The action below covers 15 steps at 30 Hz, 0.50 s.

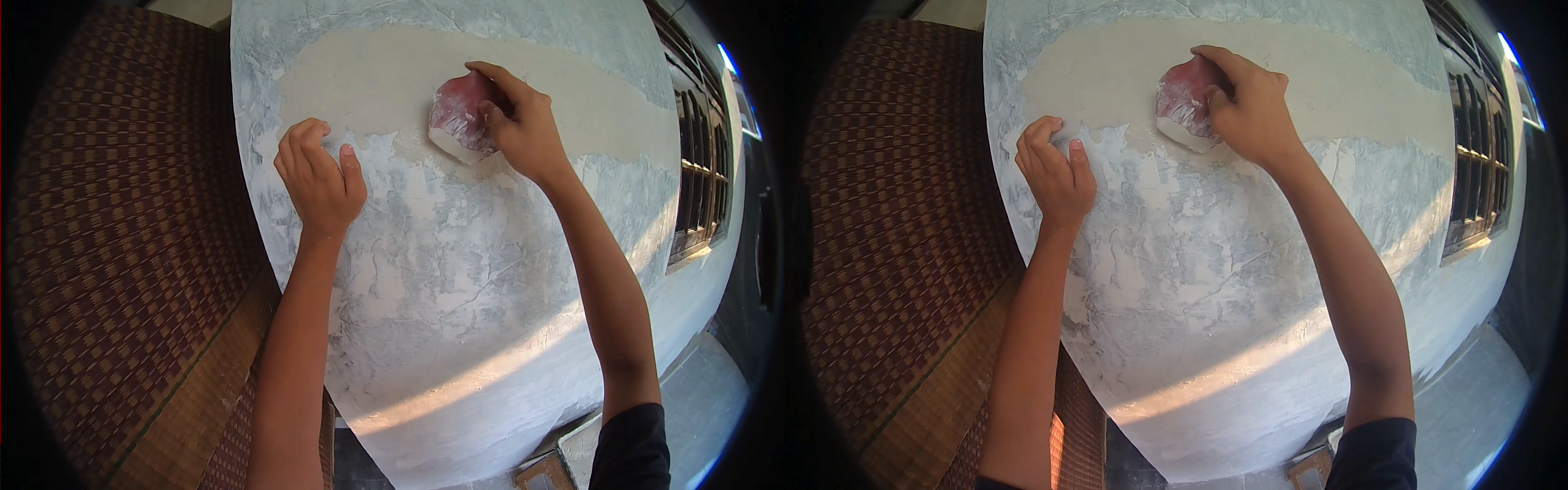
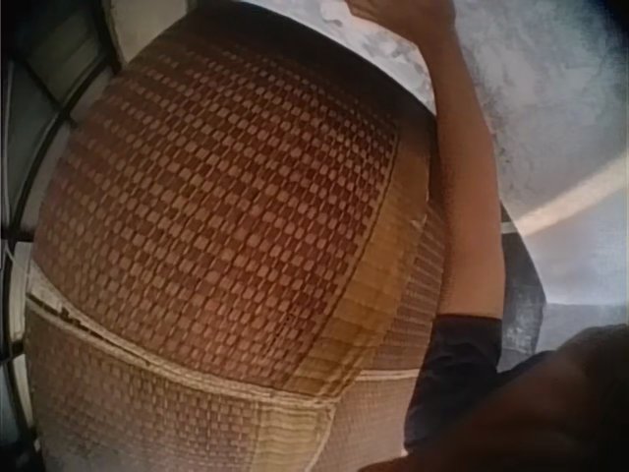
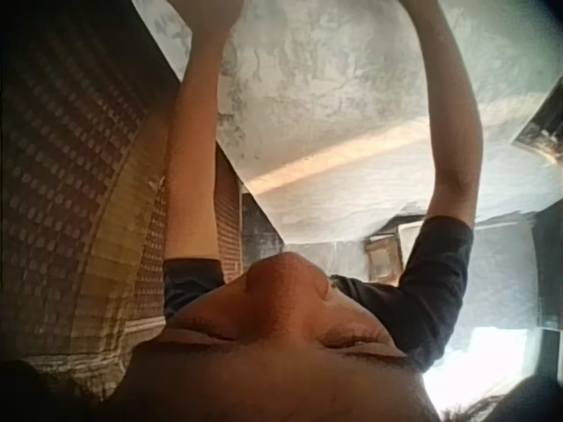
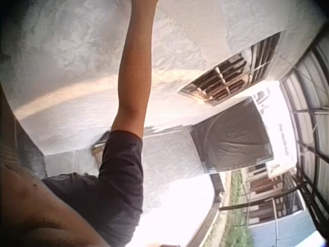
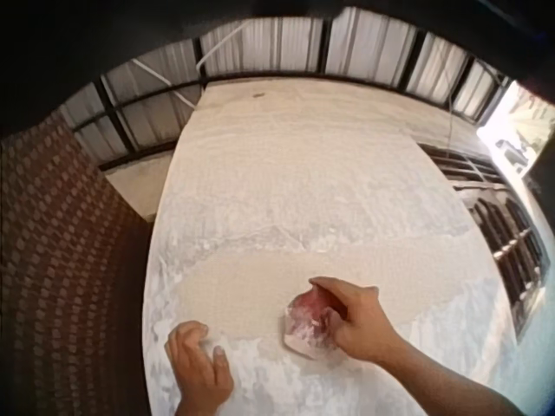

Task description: Applying putty or plaster to a wall using a spatula.

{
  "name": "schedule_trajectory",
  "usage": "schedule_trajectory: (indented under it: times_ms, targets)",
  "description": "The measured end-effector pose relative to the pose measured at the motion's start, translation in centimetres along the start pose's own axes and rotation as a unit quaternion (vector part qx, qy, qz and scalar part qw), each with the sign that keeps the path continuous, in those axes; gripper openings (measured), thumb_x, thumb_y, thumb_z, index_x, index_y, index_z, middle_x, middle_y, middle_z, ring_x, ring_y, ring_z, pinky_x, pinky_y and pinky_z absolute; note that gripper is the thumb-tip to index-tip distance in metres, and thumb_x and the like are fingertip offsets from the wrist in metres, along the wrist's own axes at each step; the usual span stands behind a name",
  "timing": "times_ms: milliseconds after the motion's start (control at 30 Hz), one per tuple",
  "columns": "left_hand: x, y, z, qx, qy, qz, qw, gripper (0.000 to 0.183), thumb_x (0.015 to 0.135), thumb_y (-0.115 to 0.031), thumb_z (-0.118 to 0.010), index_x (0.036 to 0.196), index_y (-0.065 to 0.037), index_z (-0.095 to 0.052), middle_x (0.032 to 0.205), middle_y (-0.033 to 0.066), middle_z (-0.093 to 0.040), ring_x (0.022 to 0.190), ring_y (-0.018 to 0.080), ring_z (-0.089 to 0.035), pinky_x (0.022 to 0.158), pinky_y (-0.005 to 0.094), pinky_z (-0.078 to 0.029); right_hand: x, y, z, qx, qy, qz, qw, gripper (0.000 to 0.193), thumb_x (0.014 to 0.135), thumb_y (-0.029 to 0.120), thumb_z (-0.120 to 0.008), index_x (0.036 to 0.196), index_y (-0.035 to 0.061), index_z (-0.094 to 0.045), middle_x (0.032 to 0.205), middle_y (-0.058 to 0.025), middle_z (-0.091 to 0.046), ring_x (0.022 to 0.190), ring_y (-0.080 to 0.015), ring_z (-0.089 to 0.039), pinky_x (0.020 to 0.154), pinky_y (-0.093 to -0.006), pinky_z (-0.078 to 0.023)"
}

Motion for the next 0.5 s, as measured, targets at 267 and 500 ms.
schedule_trajectory:
  times_ms: [267,500]
  targets:
    - [0.1,-0.4,-0.4,-0.007,0.001,0.004,1.0,0.033,0.091,-0.017,-0.05,0.12,-0.001,-0.045,0.117,0.0156,-0.054,0.108,0.0316,-0.048,0.093,0.0442,-0.033,2.5,-1.1,0.4,-0.039,-0.046,-0.016,0.998,0.049,0.077,0.006,-0.052,0.125,0.0103,-0.063,0.109,-0.0112,-0.071,0.102,-0.0273,-0.065,0.101,-0.0442,-0.029]
    - [0.0,-0.4,-0.3,-0.002,-0.003,-0.003,1.0,0.034,0.091,-0.017,-0.049,0.12,-0.001,-0.044,0.117,0.0155,-0.054,0.108,0.0316,-0.048,0.093,0.0443,-0.033,2.8,-0.7,-0.3,-0.135,-0.084,0.042,0.986,0.048,0.074,0.005,-0.051,0.12,0.0089,-0.066,0.103,-0.0113,-0.071,0.094,-0.0279,-0.066,0.093,-0.0403,-0.03]
Point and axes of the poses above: each hand's wrist, its own x-axis towards the middle knuckle, its own z-axis out of the back of the hand, y = z × x, the point moved 3 cm from there along x, towards the middle knuckle
